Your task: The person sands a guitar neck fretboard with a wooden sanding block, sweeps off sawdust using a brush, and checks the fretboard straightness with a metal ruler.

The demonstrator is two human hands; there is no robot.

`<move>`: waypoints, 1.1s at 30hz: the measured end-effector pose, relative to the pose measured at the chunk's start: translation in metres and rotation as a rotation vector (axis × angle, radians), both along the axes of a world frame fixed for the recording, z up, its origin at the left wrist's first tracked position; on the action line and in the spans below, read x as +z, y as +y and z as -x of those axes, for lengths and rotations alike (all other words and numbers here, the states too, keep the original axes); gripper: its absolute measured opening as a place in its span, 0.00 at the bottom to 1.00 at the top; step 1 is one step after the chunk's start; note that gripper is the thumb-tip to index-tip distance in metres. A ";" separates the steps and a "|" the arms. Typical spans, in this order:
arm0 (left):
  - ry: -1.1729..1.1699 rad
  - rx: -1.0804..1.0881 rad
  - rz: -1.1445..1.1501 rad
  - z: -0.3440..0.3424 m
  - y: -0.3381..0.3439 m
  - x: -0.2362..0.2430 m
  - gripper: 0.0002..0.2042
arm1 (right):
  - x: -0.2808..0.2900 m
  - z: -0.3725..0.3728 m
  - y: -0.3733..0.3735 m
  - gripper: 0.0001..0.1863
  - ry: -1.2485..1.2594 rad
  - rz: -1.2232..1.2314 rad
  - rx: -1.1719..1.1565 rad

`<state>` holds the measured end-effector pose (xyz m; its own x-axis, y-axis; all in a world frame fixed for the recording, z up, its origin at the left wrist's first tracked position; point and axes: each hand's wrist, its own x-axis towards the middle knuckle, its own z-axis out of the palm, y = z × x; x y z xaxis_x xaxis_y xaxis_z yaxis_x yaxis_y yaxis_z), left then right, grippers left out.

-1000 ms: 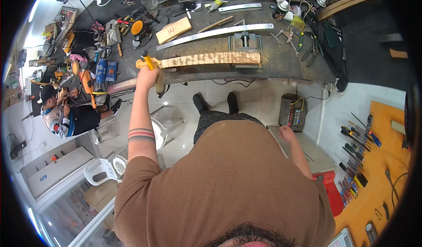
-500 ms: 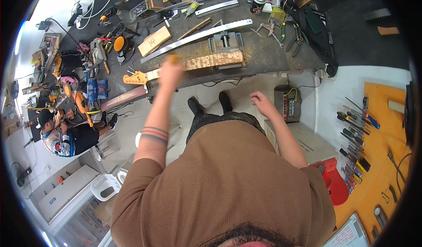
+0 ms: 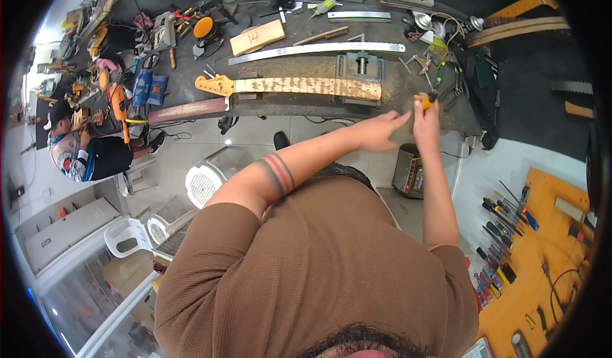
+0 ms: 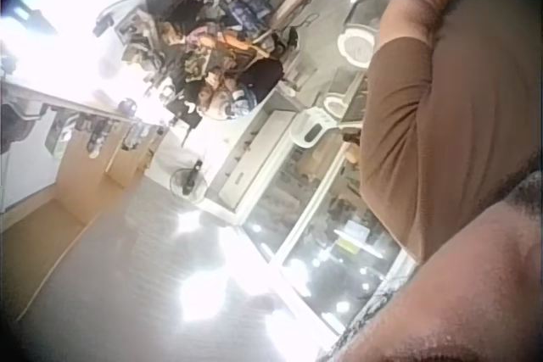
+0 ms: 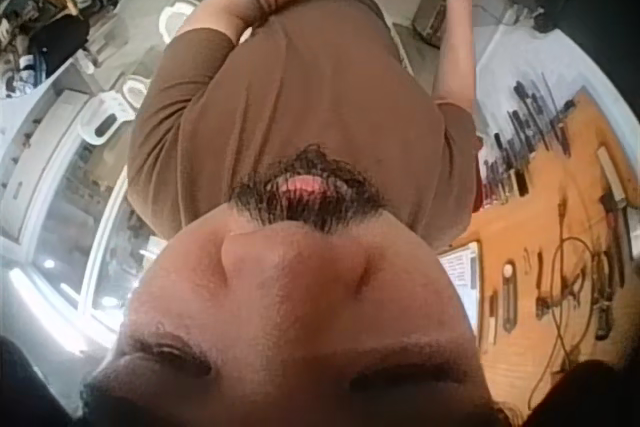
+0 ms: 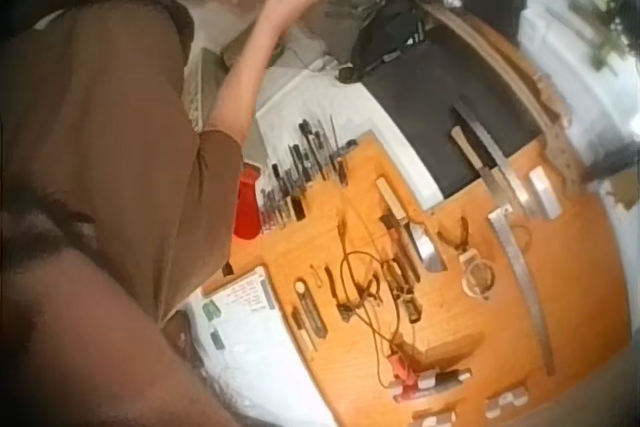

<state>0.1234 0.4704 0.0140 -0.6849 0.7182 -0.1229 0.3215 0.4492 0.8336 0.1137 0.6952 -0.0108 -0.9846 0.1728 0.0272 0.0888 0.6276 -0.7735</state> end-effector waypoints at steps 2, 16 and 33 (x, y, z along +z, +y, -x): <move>-0.098 -0.090 0.091 -0.014 -0.031 -0.011 0.40 | 0.003 0.028 0.008 0.13 0.116 -0.360 0.068; -0.548 0.064 1.008 -0.259 -0.286 -0.094 0.22 | -0.056 0.214 -0.158 0.24 0.336 -0.512 0.601; 0.423 0.777 0.378 -0.017 -0.353 0.041 0.28 | 0.030 0.091 -0.131 0.09 0.001 -0.346 0.677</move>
<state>0.1407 0.1177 0.0553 -0.9935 0.0092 0.1131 0.0621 0.8785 0.4737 0.0230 0.5644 0.0197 -0.8725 -0.4878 -0.0294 -0.4025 0.7515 -0.5227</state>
